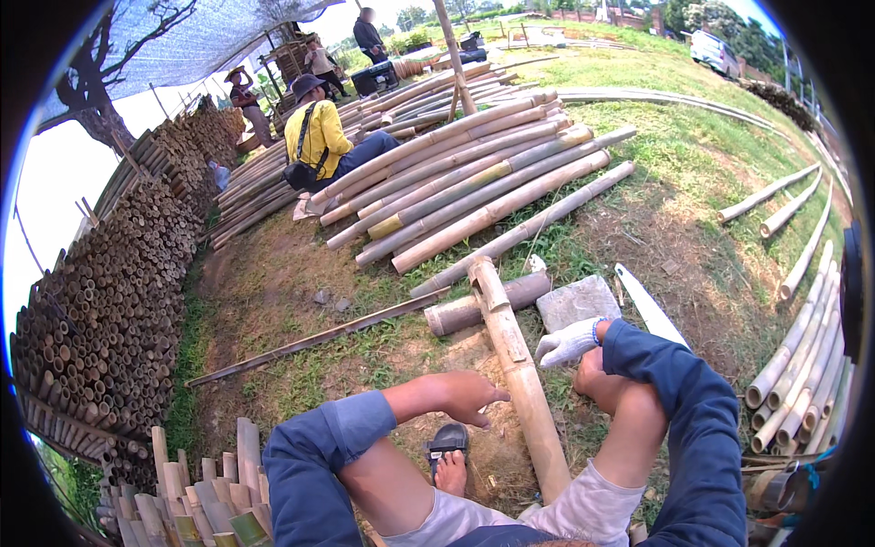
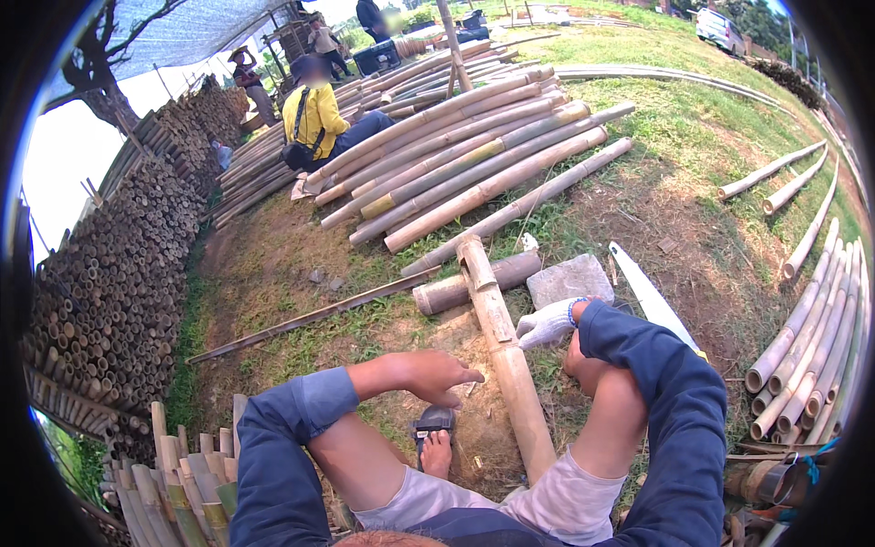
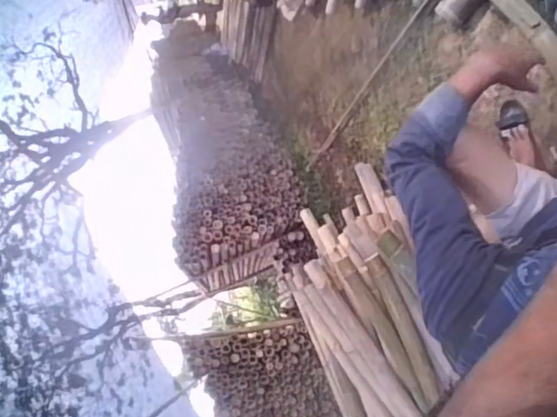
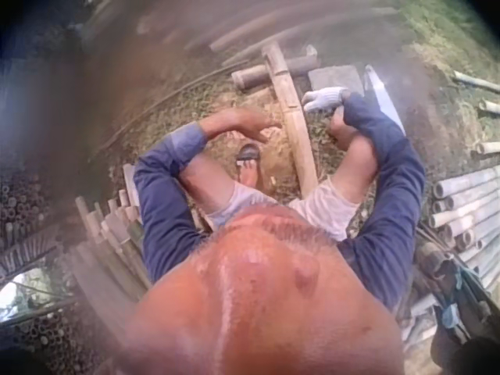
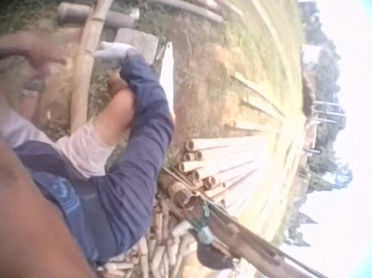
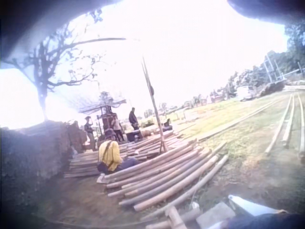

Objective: The person sits on the ground and uses a hand saw to cut long bamboo poles into shorter sections. They repeatedly position a pole on a makeshift wooden stand, saw through it, and then move the cut pieces aside.

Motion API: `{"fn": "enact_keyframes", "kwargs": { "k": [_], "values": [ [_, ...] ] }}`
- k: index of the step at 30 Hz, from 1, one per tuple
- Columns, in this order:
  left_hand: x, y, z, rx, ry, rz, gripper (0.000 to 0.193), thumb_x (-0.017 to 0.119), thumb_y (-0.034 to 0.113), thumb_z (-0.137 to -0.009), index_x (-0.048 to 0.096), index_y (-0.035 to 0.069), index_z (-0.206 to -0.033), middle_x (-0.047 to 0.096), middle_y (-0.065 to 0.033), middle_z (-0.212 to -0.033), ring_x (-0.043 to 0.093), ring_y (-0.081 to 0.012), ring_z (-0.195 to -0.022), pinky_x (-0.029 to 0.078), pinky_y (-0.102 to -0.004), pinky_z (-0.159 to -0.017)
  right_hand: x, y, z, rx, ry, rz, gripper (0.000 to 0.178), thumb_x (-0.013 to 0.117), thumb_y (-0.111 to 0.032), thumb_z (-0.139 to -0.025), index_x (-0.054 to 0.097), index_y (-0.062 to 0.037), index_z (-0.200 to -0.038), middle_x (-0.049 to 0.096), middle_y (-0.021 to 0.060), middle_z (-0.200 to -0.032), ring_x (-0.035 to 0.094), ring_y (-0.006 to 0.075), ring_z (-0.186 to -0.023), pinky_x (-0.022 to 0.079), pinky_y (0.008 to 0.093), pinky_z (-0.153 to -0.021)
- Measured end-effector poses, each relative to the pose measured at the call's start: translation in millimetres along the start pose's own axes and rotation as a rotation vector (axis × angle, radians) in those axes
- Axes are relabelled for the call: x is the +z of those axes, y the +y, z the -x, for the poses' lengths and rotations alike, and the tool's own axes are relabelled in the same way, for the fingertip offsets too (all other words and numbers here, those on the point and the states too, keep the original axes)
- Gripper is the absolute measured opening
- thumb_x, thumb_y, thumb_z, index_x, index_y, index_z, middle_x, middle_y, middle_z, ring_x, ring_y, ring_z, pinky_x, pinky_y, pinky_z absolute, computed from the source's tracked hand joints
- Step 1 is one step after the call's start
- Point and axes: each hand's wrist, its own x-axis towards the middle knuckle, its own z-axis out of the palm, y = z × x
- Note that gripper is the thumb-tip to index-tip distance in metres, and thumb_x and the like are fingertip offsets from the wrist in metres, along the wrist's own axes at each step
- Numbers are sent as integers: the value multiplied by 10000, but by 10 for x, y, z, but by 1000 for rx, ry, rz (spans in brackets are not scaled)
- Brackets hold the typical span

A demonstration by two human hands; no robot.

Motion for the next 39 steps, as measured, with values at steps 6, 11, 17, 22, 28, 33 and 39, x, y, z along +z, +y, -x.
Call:
{"fn": "enact_keyframes", "kwargs": {
  "k": [6,11,17,22,28,33,39],
  "values": [
    [20,-48,159,-24,-7,-42,773,762,423,-966,492,116,-1622,740,-232,-1239,741,-433,-1103,598,-563,-948,129,-302,-75,-3,-22,-17,681,640,-545,-1100,567,-17,-1523,708,177,-1300,708,304,-1082,580,468,-972],
    [-153,36,208,-31,-7,-22,766,768,428,-974,507,92,-1611,742,-230,-1267,737,-431,-1142,588,-552,-985,83,-156,-43,-2,55,19,687,654,-573,-1080,595,-49,-1521,712,167,-1344,697,308,-1146,555,470,-1020],
    [-304,111,251,-3,25,12,747,778,409,-985,512,83,-1602,701,-234,-1387,731,-434,-1170,583,-534,-1018,85,118,5,28,96,4,669,652,-578,-1076,604,-73,-1513,703,155,-1377,673,313,-1217,529,477,-1058],
    [-355,205,373,-52,57,59,730,778,406,-972,534,74,-1575,717,-261,-1348,716,-456,-1188,575,-539,-1026,75,-88,57,46,94,-92,727,742,-542,-1013,553,-97,-1556,689,152,-1366,758,315,-1081,648,458,-894],
    [-358,247,273,-28,29,24,771,824,471,-965,543,86,-1571,779,-229,-1209,773,-373,-1121,611,-476,-964,101,160,103,77,106,-223,792,803,-531,-980,534,-97,-1585,602,207,-1486,761,370,-1087,675,485,-871],
    [-371,199,204,-59,-31,54,770,781,514,-971,531,125,-1588,765,-244,-1264,744,-422,-1174,585,-508,-1023,115,210,133,60,100,-209,730,762,-535,-1011,582,-82,-1554,640,192,-1448,758,367,-1110,675,485,-891],
    [-448,174,237,-100,-47,63,783,767,542,-972,538,100,-1577,765,-242,-1296,731,-444,-1214,570,-522,-1065,56,133,141,49,129,-151,704,753,-560,-1015,615,-90,-1521,652,153,-1417,750,347,-1100,655,487,-912]
  ]
}}
